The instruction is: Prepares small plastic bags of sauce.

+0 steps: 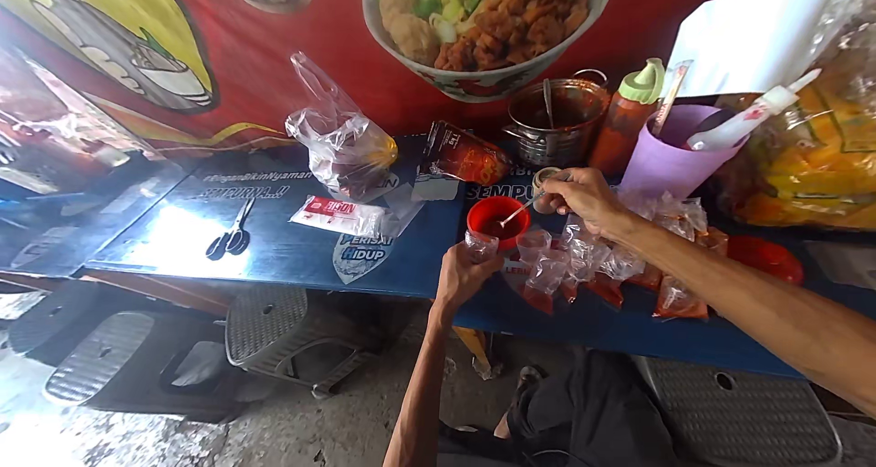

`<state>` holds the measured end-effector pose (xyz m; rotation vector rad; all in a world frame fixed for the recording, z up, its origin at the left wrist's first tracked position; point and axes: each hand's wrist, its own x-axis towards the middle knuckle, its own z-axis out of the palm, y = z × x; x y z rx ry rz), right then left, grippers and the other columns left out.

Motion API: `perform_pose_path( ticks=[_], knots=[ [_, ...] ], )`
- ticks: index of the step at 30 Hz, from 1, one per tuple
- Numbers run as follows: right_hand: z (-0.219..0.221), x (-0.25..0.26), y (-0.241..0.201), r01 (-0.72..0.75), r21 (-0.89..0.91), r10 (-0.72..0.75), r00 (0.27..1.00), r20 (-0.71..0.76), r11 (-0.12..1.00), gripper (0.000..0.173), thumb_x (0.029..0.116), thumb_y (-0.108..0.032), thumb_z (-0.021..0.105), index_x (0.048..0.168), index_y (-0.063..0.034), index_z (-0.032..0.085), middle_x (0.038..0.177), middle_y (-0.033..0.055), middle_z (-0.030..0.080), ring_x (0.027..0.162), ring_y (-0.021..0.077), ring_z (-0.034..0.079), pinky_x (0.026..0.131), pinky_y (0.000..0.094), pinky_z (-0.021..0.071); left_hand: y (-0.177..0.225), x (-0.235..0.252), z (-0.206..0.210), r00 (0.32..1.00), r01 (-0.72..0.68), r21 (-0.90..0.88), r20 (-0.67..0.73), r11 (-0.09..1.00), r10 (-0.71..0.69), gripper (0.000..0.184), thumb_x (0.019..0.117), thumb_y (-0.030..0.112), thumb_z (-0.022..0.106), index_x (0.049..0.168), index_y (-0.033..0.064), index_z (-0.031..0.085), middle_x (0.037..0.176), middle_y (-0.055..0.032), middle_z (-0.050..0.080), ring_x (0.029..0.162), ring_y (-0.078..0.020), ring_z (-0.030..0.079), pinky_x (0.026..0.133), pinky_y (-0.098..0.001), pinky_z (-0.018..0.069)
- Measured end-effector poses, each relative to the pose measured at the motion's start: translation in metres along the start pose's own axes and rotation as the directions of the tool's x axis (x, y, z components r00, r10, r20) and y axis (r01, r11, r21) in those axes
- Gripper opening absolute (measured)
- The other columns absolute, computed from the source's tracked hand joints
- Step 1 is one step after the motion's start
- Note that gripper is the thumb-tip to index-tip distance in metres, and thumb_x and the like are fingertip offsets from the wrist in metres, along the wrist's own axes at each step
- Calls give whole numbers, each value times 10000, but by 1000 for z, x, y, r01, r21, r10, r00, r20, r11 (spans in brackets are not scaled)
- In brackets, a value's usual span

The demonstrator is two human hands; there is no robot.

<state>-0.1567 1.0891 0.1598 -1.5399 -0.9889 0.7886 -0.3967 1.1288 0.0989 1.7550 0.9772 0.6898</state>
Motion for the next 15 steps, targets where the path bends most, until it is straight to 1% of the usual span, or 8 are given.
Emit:
perform_pose_path(
  ticks=[1,5,8,11,13,14,15],
  knots=[
    [-1,0,-2,5,9,-5,1000,-5,1000,145,1031,-85,571,964,-9,675,718,-6,686,563,21,567,533,193,453,0,0,0,1000,2,0,-3,1000,-2,237,846,236,780,953,49,682,732,8,689,606,-69,655,605,-266,567],
    [-5,1,-10,19,19,-19,1000,-23,1000,127,1028,-94,582,1014,-11,677,715,-8,689,552,17,567,522,190,453,1,-1,0,1000,8,7,-8,1000,-8,237,847,227,788,956,44,685,736,4,693,604,-66,654,603,-260,566],
    [-8,1,-17,40,18,-40,999,-16,999,126,1026,-89,577,1022,-4,671,717,-15,685,552,18,557,526,193,446,3,-1,0,1000,2,13,-6,1000,-2,242,851,220,784,972,34,686,747,-1,695,616,-70,659,616,-266,572],
    [-9,-4,-27,60,32,-60,998,-8,998,128,1029,-84,572,1001,-7,670,705,-13,686,538,16,555,518,186,446,4,-2,0,1000,0,17,-5,1000,0,239,852,218,785,968,35,685,747,-2,698,618,-69,663,613,-262,571],
    [-7,-11,-31,98,41,-99,995,19,994,115,1028,-82,575,992,-17,663,698,-17,687,519,11,544,496,180,433,3,-1,1,1000,-3,15,-5,1000,3,231,850,219,783,960,40,688,745,2,698,616,-68,662,612,-262,569],
    [-5,-15,-32,136,36,-137,990,44,990,111,1030,-86,580,1004,-16,663,708,-15,693,526,12,550,498,182,437,2,-1,1,1000,-4,16,-4,1000,4,236,849,223,783,965,41,689,750,3,700,621,-68,665,619,-263,573],
    [-3,-19,-32,199,22,-200,976,85,980,112,1028,-90,588,1027,-10,667,733,-6,700,558,22,575,524,191,461,2,-1,1,1000,-5,16,-4,1000,6,242,848,227,785,968,40,690,754,2,702,625,-69,668,623,-265,576]
  ],
)
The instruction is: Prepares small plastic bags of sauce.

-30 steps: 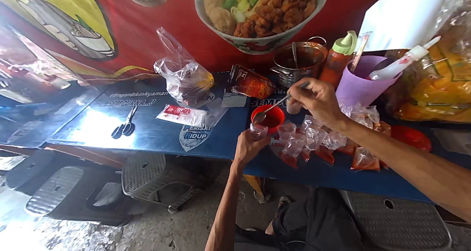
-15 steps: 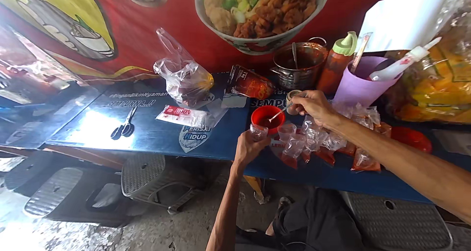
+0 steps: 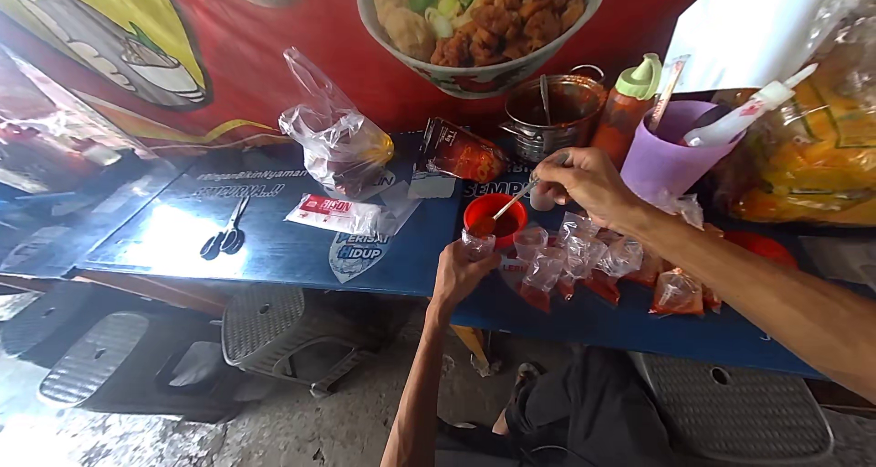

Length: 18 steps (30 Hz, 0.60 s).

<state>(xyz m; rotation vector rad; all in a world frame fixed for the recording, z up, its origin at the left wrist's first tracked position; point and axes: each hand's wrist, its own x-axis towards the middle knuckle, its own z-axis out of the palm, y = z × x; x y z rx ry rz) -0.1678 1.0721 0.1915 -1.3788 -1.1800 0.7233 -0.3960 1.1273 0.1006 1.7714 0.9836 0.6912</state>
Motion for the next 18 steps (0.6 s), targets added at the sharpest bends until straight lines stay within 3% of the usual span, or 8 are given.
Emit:
perform_pose_path(
  ticks=[4,6,8,11,15,18],
  knots=[
    [0,-12,6,414,-24,-403,897,181,910,135,1009,-105,611,1077,-18,688,872,-4,730,743,37,693,692,209,594,-2,1,1,1000,-23,-8,-1,1000,23,220,842,221,786,948,48,701,744,4,700,628,-69,668,628,-267,579],
    [-2,-10,9,453,-4,-447,882,146,892,138,1010,-98,610,1074,-6,690,874,2,736,742,43,700,683,211,601,-2,0,0,1000,-16,-8,-2,1000,16,206,846,220,786,932,56,696,725,13,694,612,-61,660,612,-258,571],
    [-5,-6,10,352,-55,-351,936,29,934,134,1015,-116,608,1047,-17,692,802,-24,715,639,0,611,575,176,489,-1,0,0,1000,-13,-6,0,1000,13,205,845,213,782,930,48,694,725,13,692,615,-59,659,619,-258,571],
    [-7,2,15,144,-110,-154,985,-80,983,146,1031,-142,608,1047,-22,690,774,-13,713,594,3,583,546,190,457,0,-1,-1,1000,-28,-26,4,999,28,199,850,195,778,946,42,694,737,12,701,619,-58,664,622,-255,574],
    [-8,6,23,-28,-205,33,999,20,978,197,1053,-174,583,1113,-10,674,871,35,713,682,56,622,633,246,512,9,-12,-6,999,-27,-208,-46,978,18,131,878,114,744,947,17,690,709,-13,707,560,-61,633,528,-221,524],
    [-9,7,25,-90,-231,114,989,95,969,228,1020,-131,632,1203,4,649,950,95,715,748,110,639,683,288,524,16,-20,-19,997,-55,-513,-75,857,19,36,895,40,642,906,19,669,736,-65,722,643,-119,685,618,-269,578]
  ],
)
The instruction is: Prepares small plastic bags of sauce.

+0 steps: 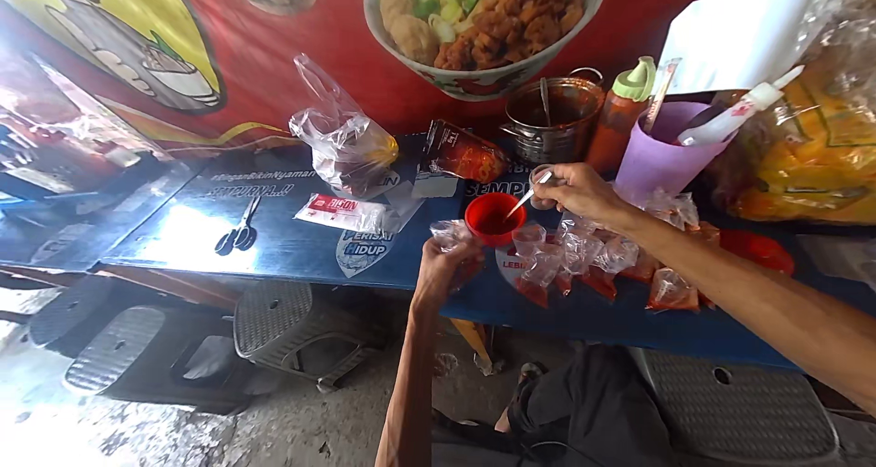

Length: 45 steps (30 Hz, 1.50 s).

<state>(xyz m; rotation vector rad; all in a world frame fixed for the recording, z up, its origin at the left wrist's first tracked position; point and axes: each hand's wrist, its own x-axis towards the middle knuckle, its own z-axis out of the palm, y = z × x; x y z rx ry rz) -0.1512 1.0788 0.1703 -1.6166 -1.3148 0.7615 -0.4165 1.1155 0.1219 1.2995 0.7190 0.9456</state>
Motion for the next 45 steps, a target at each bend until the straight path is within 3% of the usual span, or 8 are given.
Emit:
perform_pose_path(
  ticks=[8,10,14,19,23,28,35,45],
  knots=[
    [-19,-18,-2,58,-92,-64,997,-54,994,366,987,-142,677,1309,12,601,1033,161,710,847,209,662,778,415,538,5,-6,-13,987,-85,-311,107,947,124,111,841,283,749,870,187,705,761,10,682,724,-103,679,711,-280,589],
    [-26,-38,-4,132,-110,-145,982,-124,985,357,992,-146,662,1313,-2,605,1067,158,712,920,230,692,853,434,561,11,-16,0,990,-138,-185,-25,973,136,46,885,164,661,882,127,688,758,-21,702,698,-119,688,685,-288,600],
    [-40,-109,1,283,-170,-318,918,-238,944,321,1044,-203,578,1338,-75,583,1070,100,711,878,178,689,739,350,577,6,-46,46,935,-297,130,-161,946,315,132,849,4,695,975,34,668,761,-3,729,643,-78,685,600,-239,584],
    [-38,-169,39,228,-93,-246,884,-396,969,344,994,-225,619,1296,-61,634,1059,44,716,906,102,697,772,301,602,-27,-78,119,852,-398,381,-185,835,491,285,850,77,769,1047,-86,644,875,-69,726,787,-82,716,734,-274,629],
    [-27,-210,65,195,-51,-196,868,-457,980,351,1007,-222,586,1266,11,633,1043,54,729,911,77,694,768,234,587,-48,-83,166,797,-290,709,-192,643,572,367,804,231,791,1023,-52,714,896,-135,738,866,-239,717,872,-455,567],
    [-15,-238,76,150,-48,-152,832,-534,988,315,993,-210,603,1228,-5,652,1060,32,731,920,36,685,746,187,574,-55,-71,216,738,-234,886,-106,400,666,364,743,303,802,932,4,714,860,-131,708,855,-323,679,806,-493,520],
    [4,-242,103,14,-295,-184,810,-557,955,378,944,-279,646,1213,-17,681,1021,83,735,872,133,699,738,289,589,-57,-65,238,935,-52,830,-155,556,320,719,732,521,862,1116,-50,654,1114,-244,633,1026,-370,657,764,-458,571],
    [19,-234,105,43,-235,-169,818,-550,971,338,944,-312,656,1126,-29,687,968,66,726,819,108,690,691,275,585,-50,-96,192,934,-226,709,-38,668,356,657,809,454,832,1146,-60,599,803,-70,683,616,-150,635,567,-345,555]
  ],
)
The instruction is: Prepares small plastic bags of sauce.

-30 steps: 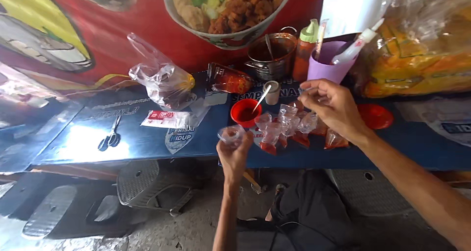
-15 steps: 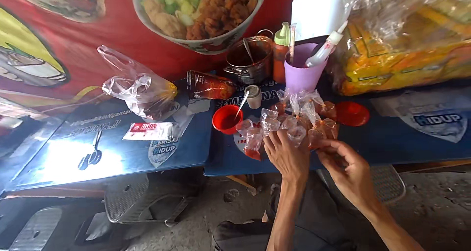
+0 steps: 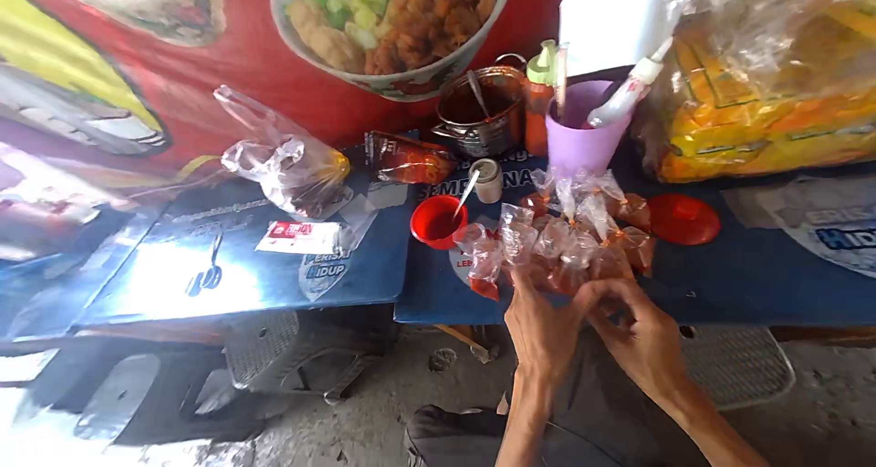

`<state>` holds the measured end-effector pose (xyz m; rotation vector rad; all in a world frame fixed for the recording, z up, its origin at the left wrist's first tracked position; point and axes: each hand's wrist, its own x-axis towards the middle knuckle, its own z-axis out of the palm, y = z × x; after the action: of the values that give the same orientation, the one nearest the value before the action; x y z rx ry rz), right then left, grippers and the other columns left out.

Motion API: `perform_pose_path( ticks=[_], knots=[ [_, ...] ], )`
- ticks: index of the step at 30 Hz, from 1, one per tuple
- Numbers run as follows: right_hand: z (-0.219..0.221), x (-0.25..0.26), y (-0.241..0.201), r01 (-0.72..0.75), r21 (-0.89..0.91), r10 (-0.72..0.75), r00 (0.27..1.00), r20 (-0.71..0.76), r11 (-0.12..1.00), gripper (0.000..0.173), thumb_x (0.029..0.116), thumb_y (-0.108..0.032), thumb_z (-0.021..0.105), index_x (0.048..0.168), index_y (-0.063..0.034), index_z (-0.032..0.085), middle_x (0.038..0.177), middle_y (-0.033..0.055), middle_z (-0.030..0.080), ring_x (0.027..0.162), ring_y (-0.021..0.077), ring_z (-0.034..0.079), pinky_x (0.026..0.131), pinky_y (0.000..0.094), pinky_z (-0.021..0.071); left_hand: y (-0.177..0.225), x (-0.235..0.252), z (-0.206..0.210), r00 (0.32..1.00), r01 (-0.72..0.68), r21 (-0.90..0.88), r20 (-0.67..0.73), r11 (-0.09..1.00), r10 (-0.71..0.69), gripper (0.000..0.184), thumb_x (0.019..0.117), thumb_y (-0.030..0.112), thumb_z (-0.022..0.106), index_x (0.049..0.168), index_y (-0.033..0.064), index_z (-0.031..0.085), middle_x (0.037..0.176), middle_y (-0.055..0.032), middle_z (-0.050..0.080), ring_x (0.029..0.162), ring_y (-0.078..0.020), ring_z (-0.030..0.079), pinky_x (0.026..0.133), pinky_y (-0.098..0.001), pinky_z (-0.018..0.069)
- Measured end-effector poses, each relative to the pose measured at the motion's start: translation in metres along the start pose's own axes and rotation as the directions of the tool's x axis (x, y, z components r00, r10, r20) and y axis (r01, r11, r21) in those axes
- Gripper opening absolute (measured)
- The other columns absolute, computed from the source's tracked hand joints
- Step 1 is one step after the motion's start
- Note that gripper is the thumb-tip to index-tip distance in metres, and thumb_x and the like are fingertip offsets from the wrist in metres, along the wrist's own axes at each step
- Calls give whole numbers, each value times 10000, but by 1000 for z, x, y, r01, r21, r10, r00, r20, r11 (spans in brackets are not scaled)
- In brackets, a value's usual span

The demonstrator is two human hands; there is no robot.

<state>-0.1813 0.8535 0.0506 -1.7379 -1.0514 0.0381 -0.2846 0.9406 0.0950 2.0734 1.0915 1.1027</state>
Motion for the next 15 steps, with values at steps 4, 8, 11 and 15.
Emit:
perform_pose_path(
  ticks=[4,8,11,15],
  knots=[
    [-16,-15,-1,36,163,-44,998,44,986,304,991,-236,629,1136,30,651,957,90,708,753,36,636,609,184,528,-35,19,-69,949,-171,131,-244,977,198,263,922,216,729,995,-35,697,828,-92,685,691,-128,649,608,-277,560],
    [-35,-33,-6,-7,199,-18,992,122,980,283,991,-155,611,1133,90,625,931,108,691,764,1,613,656,148,511,-94,87,-158,962,130,466,-273,875,2,340,1000,290,627,1101,-20,725,1025,-225,704,958,-387,684,813,-553,544],
    [-38,-39,-7,-45,178,13,985,173,983,296,999,-163,617,1122,106,632,909,125,692,763,25,622,664,165,521,-140,137,-180,941,337,520,-224,785,-255,504,994,401,640,1223,-47,666,1236,-326,609,1189,-507,573,956,-672,452],
    [-39,-43,-6,-59,167,23,978,210,984,299,996,-163,621,1120,108,640,930,141,703,783,38,638,690,174,528,-174,176,-174,923,378,558,-161,739,-351,467,978,388,677,1196,-24,699,1317,-330,573,1267,-517,517,984,-689,431]
  ],
)
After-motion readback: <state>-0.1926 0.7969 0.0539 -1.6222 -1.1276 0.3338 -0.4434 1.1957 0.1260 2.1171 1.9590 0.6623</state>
